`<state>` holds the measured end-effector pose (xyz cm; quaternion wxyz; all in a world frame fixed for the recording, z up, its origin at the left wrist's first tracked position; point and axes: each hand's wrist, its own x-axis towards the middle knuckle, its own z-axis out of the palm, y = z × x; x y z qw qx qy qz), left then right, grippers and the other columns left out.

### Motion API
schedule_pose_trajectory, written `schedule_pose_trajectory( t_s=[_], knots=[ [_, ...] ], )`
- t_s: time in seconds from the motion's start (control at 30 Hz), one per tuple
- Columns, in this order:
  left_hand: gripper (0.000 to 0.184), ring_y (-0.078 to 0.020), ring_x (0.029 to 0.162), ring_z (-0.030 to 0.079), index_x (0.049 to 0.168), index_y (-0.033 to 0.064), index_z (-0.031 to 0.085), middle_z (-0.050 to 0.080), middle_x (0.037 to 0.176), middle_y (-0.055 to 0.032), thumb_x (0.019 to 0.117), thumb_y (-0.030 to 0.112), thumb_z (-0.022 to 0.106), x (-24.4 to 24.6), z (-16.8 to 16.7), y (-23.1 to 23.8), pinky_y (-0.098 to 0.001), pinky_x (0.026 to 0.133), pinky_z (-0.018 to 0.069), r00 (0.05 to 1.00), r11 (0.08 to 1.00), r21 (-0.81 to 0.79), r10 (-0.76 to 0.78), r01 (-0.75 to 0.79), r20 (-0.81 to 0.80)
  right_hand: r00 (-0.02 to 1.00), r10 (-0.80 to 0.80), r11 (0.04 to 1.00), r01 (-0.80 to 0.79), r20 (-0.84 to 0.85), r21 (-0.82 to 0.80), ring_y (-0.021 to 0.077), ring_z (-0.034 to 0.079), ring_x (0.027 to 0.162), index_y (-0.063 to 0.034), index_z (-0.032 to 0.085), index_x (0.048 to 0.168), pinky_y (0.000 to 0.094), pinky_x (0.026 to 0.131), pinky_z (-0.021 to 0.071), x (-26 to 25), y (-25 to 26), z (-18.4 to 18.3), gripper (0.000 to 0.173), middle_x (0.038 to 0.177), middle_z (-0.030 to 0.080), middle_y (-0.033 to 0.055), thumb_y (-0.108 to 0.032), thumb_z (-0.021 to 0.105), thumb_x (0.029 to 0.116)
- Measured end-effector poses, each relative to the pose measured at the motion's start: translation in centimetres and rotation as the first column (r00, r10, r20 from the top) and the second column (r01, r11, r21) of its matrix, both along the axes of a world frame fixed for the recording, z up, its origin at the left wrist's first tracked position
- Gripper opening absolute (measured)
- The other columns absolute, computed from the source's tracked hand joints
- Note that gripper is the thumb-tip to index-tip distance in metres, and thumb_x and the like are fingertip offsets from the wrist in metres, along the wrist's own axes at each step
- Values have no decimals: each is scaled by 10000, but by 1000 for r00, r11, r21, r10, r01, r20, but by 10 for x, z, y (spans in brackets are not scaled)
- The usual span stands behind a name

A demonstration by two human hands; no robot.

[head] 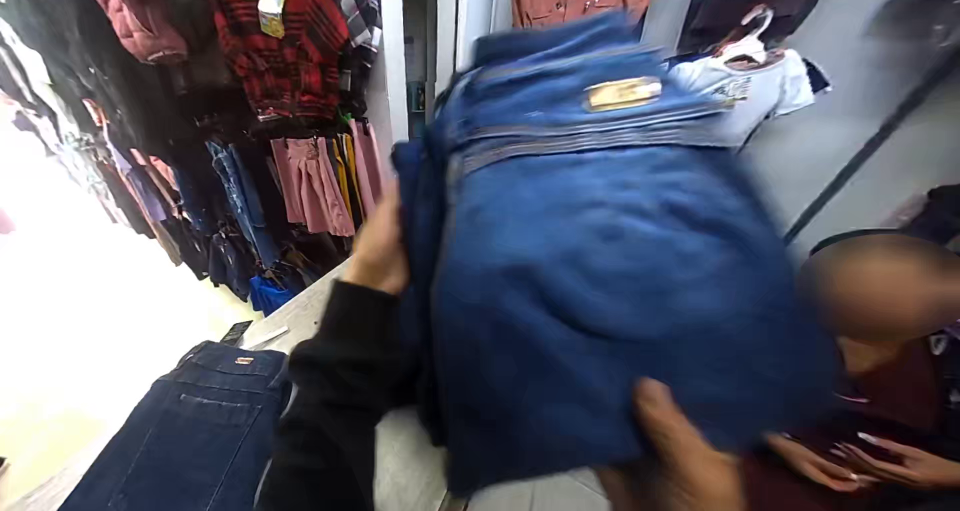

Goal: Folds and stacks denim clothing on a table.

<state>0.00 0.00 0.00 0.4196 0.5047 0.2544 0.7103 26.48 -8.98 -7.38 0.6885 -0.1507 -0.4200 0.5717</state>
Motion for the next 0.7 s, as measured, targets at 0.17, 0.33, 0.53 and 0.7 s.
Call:
schedule_pose_trajectory(
  t_s=[0.17, 0.33, 0.53, 0.7],
  knots=[
    [689, -222, 1160, 650, 1543, 175, 399, 642, 1336, -101, 1034, 635, 346, -27, -30, -50, -469, 943, 561, 880, 787, -425, 299, -446, -370, 856, 436, 890, -365, 279, -272, 221, 709, 1068, 60, 474, 1353, 419, 940, 612, -64, 58, -46, 458, 1156, 703, 138, -275, 534, 1045],
    [653, -161, 953, 680, 1503, 99, 382, 667, 1179, -115, 971, 382, 633, -31, -37, -47, -354, 829, 581, 878, 786, -467, 191, -404, -439, 605, 756, 654, -682, 249, -327, 309, 751, 967, -89, 613, 1260, 478, 855, 630, -4, 98, -55, 813, 1100, 746, 147, -777, 592, 828],
    [562, -106, 951, 674, 1463, 71, 410, 666, 1137, -76, 1004, 345, 583, -24, -24, -43, -304, 823, 585, 890, 781, -474, 219, -406, -400, 688, 513, 857, -447, 513, -257, 116, 661, 519, -199, 619, 1071, 250, 460, 559, 26, 141, -40, 489, 749, 708, 44, -664, 515, 962],
    [367, -104, 973, 712, 1202, 115, 664, 734, 1067, -16, 991, 400, 575, -31, -31, -42, -295, 842, 606, 970, 909, -339, 234, -241, -63, 622, 409, 906, -366, 668, -213, 239, 719, 702, -206, 482, 1446, 364, 511, 602, -3, 147, -2, 607, 1028, 714, 126, -391, 669, 899]
  ],
)
